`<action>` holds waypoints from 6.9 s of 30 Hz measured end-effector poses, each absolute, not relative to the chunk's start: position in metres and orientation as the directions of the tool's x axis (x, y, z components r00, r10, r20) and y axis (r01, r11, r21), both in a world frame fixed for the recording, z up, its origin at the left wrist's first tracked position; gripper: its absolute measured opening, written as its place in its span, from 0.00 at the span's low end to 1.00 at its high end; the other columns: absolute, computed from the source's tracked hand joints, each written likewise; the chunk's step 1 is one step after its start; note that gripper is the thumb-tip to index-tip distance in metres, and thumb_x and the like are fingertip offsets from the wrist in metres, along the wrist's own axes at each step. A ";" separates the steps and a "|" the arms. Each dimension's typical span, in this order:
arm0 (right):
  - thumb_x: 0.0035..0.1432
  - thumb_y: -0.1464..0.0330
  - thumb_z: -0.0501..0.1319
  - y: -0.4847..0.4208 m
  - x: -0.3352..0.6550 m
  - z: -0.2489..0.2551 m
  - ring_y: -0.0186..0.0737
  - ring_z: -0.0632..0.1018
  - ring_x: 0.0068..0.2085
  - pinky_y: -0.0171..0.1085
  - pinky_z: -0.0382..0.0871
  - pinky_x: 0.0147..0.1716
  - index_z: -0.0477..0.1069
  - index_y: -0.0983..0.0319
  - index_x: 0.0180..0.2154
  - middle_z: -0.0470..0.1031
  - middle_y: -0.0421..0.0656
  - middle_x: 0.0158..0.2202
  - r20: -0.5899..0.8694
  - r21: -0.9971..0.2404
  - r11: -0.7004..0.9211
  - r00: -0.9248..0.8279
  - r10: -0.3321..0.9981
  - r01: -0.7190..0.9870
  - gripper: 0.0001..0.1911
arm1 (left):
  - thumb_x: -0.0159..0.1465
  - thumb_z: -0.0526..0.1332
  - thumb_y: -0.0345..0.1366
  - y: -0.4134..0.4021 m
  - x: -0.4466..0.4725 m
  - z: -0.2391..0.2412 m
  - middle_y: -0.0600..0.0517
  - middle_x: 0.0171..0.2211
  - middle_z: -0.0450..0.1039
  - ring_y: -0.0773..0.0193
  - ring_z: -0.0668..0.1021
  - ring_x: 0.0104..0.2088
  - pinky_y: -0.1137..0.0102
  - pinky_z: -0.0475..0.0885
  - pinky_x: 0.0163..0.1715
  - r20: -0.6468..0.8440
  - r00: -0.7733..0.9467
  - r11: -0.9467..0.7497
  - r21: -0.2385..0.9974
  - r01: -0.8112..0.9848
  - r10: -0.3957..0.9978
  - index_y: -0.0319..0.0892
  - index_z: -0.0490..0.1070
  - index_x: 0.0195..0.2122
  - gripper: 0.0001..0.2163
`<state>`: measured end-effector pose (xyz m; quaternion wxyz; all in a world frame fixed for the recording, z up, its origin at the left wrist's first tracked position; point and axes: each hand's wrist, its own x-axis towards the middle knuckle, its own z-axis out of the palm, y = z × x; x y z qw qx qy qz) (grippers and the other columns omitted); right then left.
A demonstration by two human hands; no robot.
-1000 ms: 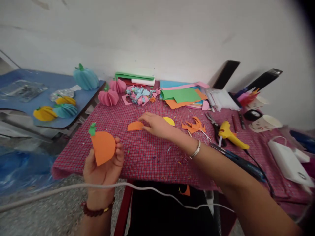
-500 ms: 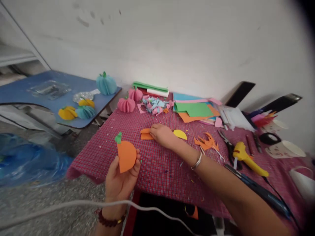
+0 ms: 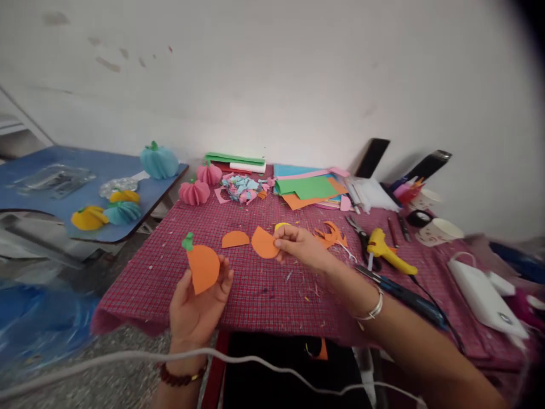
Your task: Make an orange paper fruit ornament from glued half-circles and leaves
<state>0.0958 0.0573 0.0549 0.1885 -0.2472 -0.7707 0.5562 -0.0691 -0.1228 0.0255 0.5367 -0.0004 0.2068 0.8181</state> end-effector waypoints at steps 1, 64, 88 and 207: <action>0.58 0.57 0.57 0.052 0.106 0.054 0.34 0.74 0.22 0.35 0.72 0.24 0.63 0.60 0.34 0.71 0.38 0.24 0.021 -0.960 0.234 -0.793 0.609 0.154 0.13 | 0.60 0.63 0.35 -0.116 -0.062 0.029 0.44 0.40 0.82 0.53 0.82 0.44 0.62 0.79 0.44 -0.212 -0.395 -0.308 0.349 -0.885 0.894 0.39 0.77 0.42 0.11; 0.60 0.73 0.57 -0.009 0.230 0.044 0.46 0.77 0.38 0.42 0.65 0.37 0.76 0.65 0.38 0.75 0.52 0.39 0.008 -0.023 0.723 -0.723 0.691 0.691 0.08 | 0.59 0.59 0.28 -0.077 0.047 0.050 0.44 0.33 0.82 0.55 0.83 0.33 0.67 0.81 0.32 -0.242 -0.171 -0.008 0.557 -0.830 0.955 0.37 0.76 0.36 0.07; 0.57 0.56 0.59 0.004 0.252 0.062 0.32 0.68 0.29 0.35 0.67 0.34 0.62 0.60 0.27 0.64 0.36 0.26 0.183 -0.981 0.190 -0.524 0.832 -0.039 0.16 | 0.57 0.62 0.37 -0.055 0.105 0.055 0.45 0.34 0.81 0.61 0.82 0.32 0.70 0.79 0.37 -0.142 0.011 0.068 0.397 -0.915 0.990 0.39 0.77 0.36 0.10; 0.65 0.70 0.51 -0.011 0.252 0.044 0.39 0.76 0.32 0.36 0.61 0.32 0.72 0.61 0.42 0.78 0.45 0.33 0.269 -0.629 0.404 -0.301 0.915 0.665 0.11 | 0.55 0.64 0.30 -0.075 0.109 0.047 0.50 0.36 0.82 0.59 0.81 0.40 0.58 0.73 0.52 -0.305 -0.072 0.103 0.521 -0.848 0.950 0.40 0.78 0.33 0.04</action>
